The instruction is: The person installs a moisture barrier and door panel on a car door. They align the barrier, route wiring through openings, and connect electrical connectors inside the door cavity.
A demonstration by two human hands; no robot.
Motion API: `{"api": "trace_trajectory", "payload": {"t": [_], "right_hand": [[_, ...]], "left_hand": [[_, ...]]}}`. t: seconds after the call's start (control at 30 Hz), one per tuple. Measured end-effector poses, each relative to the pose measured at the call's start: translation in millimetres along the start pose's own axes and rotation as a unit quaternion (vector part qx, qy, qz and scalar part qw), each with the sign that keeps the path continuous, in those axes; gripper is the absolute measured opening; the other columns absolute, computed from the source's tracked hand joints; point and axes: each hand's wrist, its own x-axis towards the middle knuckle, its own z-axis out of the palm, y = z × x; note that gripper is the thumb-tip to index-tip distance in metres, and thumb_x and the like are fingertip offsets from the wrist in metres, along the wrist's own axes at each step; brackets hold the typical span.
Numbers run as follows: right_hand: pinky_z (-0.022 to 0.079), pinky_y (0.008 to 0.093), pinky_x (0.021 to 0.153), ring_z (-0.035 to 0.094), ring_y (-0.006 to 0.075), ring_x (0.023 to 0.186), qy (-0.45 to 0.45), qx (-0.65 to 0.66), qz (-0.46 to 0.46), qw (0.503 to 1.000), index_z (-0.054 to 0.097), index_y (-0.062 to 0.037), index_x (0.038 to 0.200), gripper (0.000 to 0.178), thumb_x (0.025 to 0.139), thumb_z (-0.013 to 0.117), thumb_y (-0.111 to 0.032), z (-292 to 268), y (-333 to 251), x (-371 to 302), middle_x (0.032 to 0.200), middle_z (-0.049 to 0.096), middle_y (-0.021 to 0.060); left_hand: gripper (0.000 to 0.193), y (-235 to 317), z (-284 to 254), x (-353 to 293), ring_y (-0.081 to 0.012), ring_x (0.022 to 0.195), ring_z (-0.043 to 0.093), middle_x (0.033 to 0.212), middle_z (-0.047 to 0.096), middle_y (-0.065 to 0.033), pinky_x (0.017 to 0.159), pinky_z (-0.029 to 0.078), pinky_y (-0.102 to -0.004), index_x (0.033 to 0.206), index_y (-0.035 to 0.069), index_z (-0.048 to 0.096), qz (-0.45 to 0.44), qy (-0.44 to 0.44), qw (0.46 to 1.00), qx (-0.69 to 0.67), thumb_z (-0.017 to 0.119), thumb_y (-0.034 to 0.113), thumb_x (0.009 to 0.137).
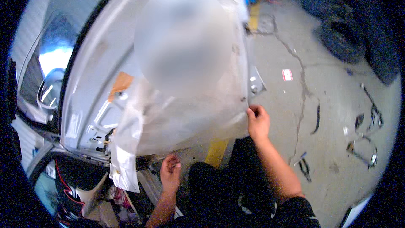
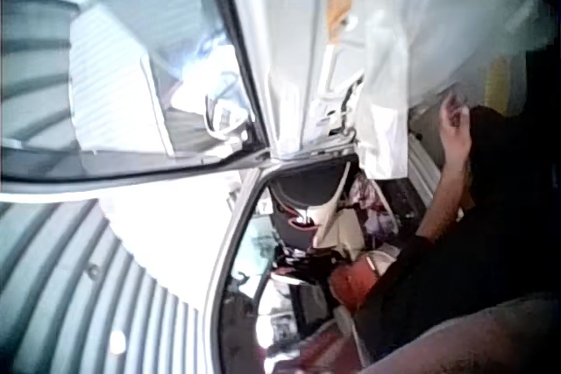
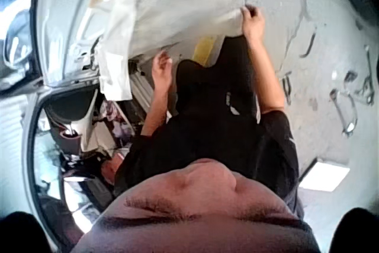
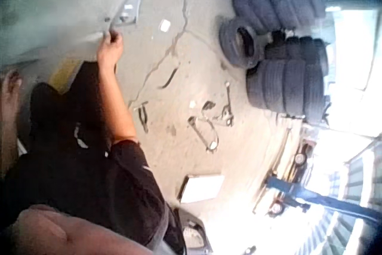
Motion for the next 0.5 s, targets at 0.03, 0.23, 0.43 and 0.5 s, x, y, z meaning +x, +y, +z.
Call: {"api": "trace_trajectory", "payload": {"t": [0.03,0.23,0.43,0.5], "right_hand": [[0.056,0.037,0.088,0.072,0.0245,0.091,-0.002,-0.002,0.004,1.0,0.07,0.0033,0.112,0.024,0.093,0.074,-0.011,3,6,0,0.101,0.076,0.0163],[0.053,0.0382,0.095,0.067,0.0235,0.103,0.049,0.05,-0.052,0.996,0.061,0.0011,0.126,0.034,0.094,0.071,-0.005,-20,28,-14,0.114,0.07,0.0133],[0.05,0.0365,0.1,0.063,0.0211,0.108,0.079,-0.005,-0.25,0.965,0.061,-0.0005,0.129,0.037,0.094,0.069,-0.004,-51,-109,12,0.119,0.068,0.0113],[0.048,0.0375,0.103,0.062,0.0234,0.117,0.089,-0.013,-0.321,0.943,0.057,-0.0014,0.136,0.045,0.093,0.071,-0.005,-50,-165,29,0.129,0.066,0.0124]], "left_hand": [[0.042,7,-12,-7,-0.0214,0.117,0.064,0.13,0.066,-0.011,0.1,0.052,-0.0358,0.136,0.001,0.058,0.02,0.031,0.999,0.024,0.072,0.012,0.098],[0.038,-31,-119,-42,-0.0217,0.111,0.067,0.123,0.069,-0.0125,0.1,0.053,-0.0373,0.129,-0.004,0.064,0.115,0.235,0.965,0.03,0.074,0.012,0.096],[0.058,33,-174,-40,-0.0447,0.132,0.049,0.144,0.047,-0.0286,0.108,0.042,-0.055,0.138,0.0,0.054,0.311,0.349,0.832,0.299,0.08,0.02,0.09],[0.067,87,-190,-20,-0.0459,0.137,0.044,0.147,0.043,-0.0275,0.111,0.039,-0.0578,0.146,0.005,0.046,0.436,0.363,0.75,0.341,0.08,0.02,0.09]]}}
